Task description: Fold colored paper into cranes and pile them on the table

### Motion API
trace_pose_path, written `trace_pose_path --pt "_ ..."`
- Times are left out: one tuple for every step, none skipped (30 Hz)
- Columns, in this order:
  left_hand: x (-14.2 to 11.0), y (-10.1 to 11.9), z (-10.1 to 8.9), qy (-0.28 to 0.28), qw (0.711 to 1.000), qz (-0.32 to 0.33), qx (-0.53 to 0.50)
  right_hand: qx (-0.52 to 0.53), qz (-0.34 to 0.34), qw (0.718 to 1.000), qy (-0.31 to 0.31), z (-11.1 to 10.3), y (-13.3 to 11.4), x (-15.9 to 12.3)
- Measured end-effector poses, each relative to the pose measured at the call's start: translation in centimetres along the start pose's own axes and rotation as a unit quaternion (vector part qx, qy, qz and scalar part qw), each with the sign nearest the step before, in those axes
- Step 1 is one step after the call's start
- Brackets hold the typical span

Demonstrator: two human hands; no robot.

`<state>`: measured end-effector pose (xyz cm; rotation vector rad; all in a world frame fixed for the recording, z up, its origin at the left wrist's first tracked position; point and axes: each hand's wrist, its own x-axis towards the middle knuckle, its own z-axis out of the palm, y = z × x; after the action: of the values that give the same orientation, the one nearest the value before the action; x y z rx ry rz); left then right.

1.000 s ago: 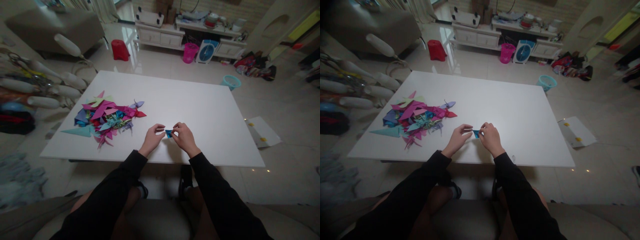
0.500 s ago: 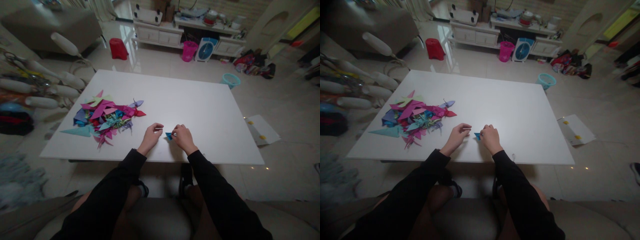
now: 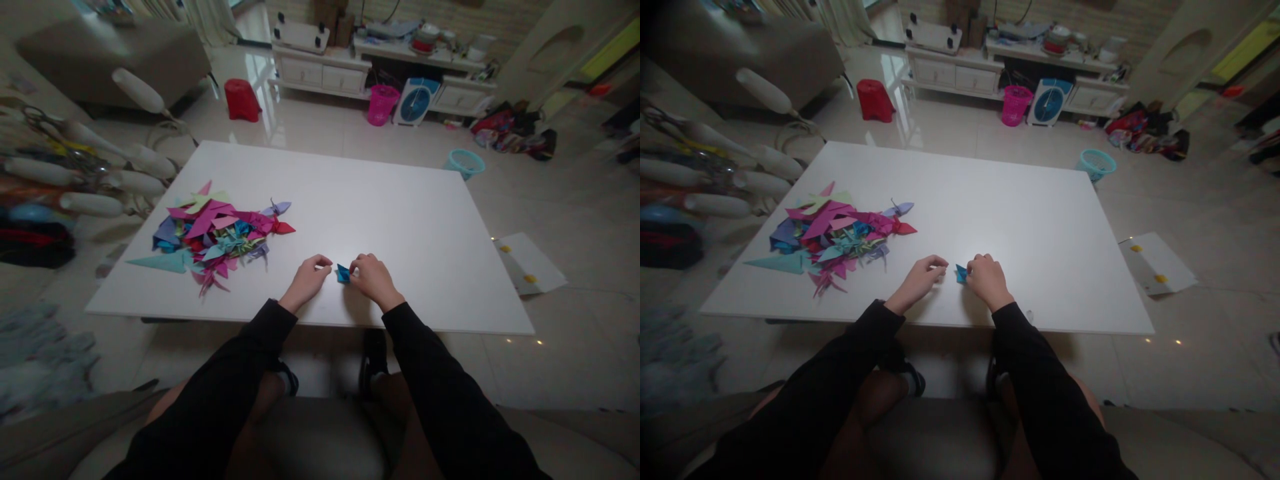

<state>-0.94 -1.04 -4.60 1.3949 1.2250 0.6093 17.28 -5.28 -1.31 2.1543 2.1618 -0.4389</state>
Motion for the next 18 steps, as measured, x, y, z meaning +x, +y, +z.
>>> trace_pose_path --pt "0.0 0.1 0.0 0.000 1.000 0.001 0.002 -0.001 -0.007 1.000 -0.004 0.1 0.0 0.0" --pt "0.0 0.1 -0.1 0.000 1.000 0.001 0.004 -0.001 -0.016 1.000 -0.009 0.1 0.0 0.0" --pt "-0.1 0.2 -0.1 0.000 1.000 0.001 0.007 -0.001 -0.024 1.000 -0.015 0.1 0.0 0.0" --pt "-0.1 0.3 -0.2 -0.001 1.000 0.000 0.009 -0.001 -0.032 0.999 -0.023 0.2 -0.1 0.0" --pt "-0.1 0.4 -0.3 0.000 1.000 -0.001 0.012 -0.001 -0.038 0.999 -0.032 0.2 -0.1 0.0" --pt "-0.1 0.4 -0.3 0.001 1.000 -0.002 0.015 -0.002 -0.043 0.998 -0.041 0.3 -0.2 0.0" --pt "-0.1 0.5 -0.3 0.002 1.000 -0.003 0.017 -0.003 -0.046 0.998 -0.048 0.4 -0.3 0.0" --pt "0.0 0.5 -0.4 0.004 1.000 -0.003 0.019 -0.005 -0.048 0.997 -0.053 0.4 -0.4 -0.1" --pt "0.0 0.5 -0.5 0.007 1.000 -0.001 0.021 -0.007 -0.050 0.997 -0.056 0.5 -0.4 -0.1" --pt "0.1 0.5 -0.5 0.010 1.000 0.000 0.021 -0.008 -0.052 0.997 -0.056 0.5 -0.5 -0.1" --pt "0.1 0.4 -0.6 0.013 1.000 0.002 0.021 -0.009 -0.053 0.997 -0.056 0.6 -0.6 -0.1" --pt "0.2 0.4 -0.8 0.017 1.000 0.003 0.020 -0.010 -0.053 0.997 -0.056 0.6 -0.7 -0.1" --pt "0.3 0.3 -0.9 0.020 1.000 0.003 0.019 -0.011 -0.054 0.997 -0.057 0.7 -0.7 0.0" --pt "0.4 0.3 -1.0 0.023 1.000 0.003 0.018 -0.014 -0.055 0.997 -0.060 0.7 -0.7 0.0" --pt "0.4 0.3 -1.2 0.025 1.000 0.005 0.017 -0.016 -0.057 0.996 -0.063 0.8 -0.8 0.0" --pt "0.5 0.3 -1.3 0.027 0.999 0.006 0.016 -0.019 -0.057 0.996 -0.066 0.8 -0.8 0.0" --pt "0.5 0.3 -1.5 0.028 0.999 0.008 0.015 -0.020 -0.058 0.996 -0.068 0.8 -0.8 0.0" --pt "0.5 0.3 -1.6 0.029 0.999 0.009 0.014 -0.020 -0.058 0.996 -0.067 0.8 -0.8 0.0"
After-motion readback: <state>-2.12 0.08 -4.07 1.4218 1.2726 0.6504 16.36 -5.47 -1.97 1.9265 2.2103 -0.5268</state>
